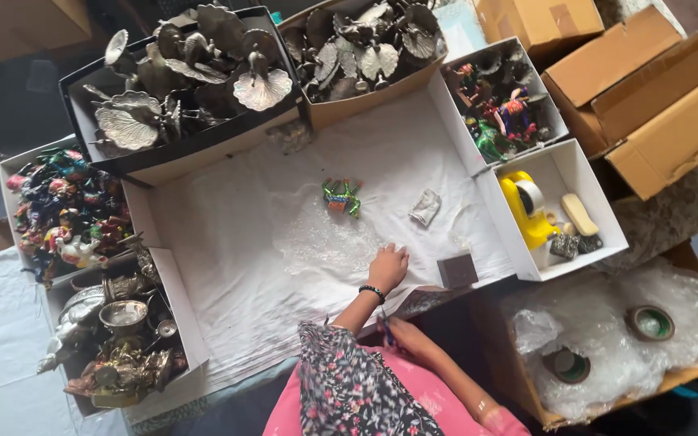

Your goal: The person wraps a small, colorful figurine in bubble wrap on a table. They use scissors to cut the bubble wrap and then use a tape dispenser to secure the wrapping around the figurine.

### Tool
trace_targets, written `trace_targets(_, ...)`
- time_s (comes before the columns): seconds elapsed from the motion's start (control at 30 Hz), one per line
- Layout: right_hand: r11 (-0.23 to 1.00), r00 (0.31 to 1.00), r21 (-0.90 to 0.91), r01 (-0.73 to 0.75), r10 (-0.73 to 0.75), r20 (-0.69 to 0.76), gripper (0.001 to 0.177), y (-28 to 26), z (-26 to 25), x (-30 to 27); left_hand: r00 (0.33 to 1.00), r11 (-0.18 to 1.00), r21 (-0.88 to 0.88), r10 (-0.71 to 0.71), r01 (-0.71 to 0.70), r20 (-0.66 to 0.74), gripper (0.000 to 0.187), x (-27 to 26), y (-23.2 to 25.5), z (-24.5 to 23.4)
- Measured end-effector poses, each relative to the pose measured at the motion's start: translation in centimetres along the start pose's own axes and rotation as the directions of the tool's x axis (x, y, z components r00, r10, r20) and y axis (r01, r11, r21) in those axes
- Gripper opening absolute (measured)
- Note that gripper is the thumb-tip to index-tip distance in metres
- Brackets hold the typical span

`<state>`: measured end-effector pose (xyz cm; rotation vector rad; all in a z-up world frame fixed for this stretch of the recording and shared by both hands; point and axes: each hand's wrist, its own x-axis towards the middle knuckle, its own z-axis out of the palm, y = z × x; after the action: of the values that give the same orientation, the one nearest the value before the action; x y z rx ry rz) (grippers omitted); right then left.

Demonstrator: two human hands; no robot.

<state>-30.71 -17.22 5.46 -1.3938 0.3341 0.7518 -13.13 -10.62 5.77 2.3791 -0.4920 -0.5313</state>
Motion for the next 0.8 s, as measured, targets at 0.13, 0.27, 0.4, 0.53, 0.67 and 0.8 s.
trace_targets(0.13,0.989,0.989,-0.025,-0.142,0.141,-0.046,0.042,1.9,1.4,5.3,0.999,0.989,0.146,-0.004,-0.004,0.052,0.039,-0.8,0.8,-0.2)
trace_targets(0.27,0.988,0.991,0.102,-0.113,0.12,-0.067,0.043,1.3,3.3,7.5,0.999,0.986,0.165,-0.007,-0.001,0.048,0.039,-0.8,0.3,1.0)
trace_targets(0.4,0.994,0.982,0.109,0.021,0.0,-0.187,0.04,1.1,4.9,8.6,1.0,0.987,0.162,0.019,-0.021,0.016,0.037,-1.3,-0.2,1.6)
trace_targets(0.53,0.921,0.902,-0.194,0.338,-0.376,-0.212,0.036,3.6,4.5,10.2,0.999,0.983,0.179,0.022,-0.026,0.029,0.035,-1.3,-0.1,1.5)
trace_targets(0.67,0.974,0.936,-0.168,0.155,-0.199,-0.291,0.048,0.1,4.9,6.2,0.999,0.986,0.165,-0.007,-0.001,0.053,0.035,-1.1,0.3,1.0)
trace_targets(0.8,0.974,0.935,-0.206,0.093,-0.157,-0.318,0.045,-4.5,7.0,4.8,0.993,0.988,0.144,-0.064,0.05,0.098,0.037,-0.9,1.0,0.7)
